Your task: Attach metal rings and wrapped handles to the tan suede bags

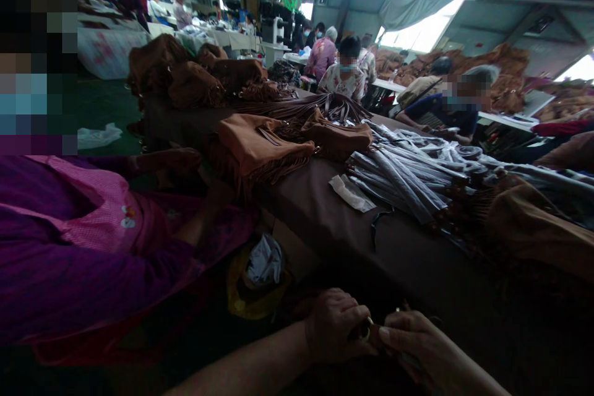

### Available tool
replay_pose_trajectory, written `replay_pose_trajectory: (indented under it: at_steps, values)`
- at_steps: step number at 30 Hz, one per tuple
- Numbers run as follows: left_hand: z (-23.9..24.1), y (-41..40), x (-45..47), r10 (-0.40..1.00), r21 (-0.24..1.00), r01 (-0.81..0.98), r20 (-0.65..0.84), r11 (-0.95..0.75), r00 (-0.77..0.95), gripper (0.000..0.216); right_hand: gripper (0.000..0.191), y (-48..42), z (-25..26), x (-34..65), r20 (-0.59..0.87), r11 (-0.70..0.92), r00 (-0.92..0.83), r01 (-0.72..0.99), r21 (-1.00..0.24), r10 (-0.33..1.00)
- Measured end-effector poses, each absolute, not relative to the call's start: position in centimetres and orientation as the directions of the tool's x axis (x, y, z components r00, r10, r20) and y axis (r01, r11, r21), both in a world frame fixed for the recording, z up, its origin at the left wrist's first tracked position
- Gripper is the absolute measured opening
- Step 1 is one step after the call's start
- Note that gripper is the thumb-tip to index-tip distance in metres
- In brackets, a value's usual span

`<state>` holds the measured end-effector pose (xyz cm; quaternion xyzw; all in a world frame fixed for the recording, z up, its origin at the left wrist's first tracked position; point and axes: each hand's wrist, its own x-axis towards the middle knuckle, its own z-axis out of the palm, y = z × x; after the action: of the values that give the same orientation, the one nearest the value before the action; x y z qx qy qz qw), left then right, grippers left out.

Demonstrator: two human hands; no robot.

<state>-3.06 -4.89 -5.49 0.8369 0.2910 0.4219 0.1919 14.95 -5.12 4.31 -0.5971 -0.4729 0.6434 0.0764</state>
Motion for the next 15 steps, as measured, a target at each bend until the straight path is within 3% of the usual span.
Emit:
replay_pose_trajectory:
  at_steps: [3,8,12,15]
  values:
    - [-6.1,-5.2,-3.0,0.602,0.529,0.303,0.6,-0.793,0.528,0.062,0.05,-4.8,4.9,15.1,-0.729,-0.591,-0.308,0.436,-0.679,0.611]
    - [-4.4,-4.9,-3.2,0.728,0.729,0.31,0.363,-0.611,0.581,0.048,0.058,-5.5,4.4,15.4,-0.655,-0.459,-0.327,0.506,-0.73,0.681]
    - [-2.1,-4.2,-3.0,0.784,0.77,0.432,0.139,-0.469,0.605,0.02,0.057,-8.0,3.4,15.6,-0.488,-0.203,-0.231,0.702,-0.682,0.842]
    - [-1.1,-3.7,-2.4,0.809,0.711,0.534,0.083,-0.457,0.582,0.022,0.054,-9.8,2.6,15.5,-0.312,-0.116,-0.121,0.756,-0.644,0.943]
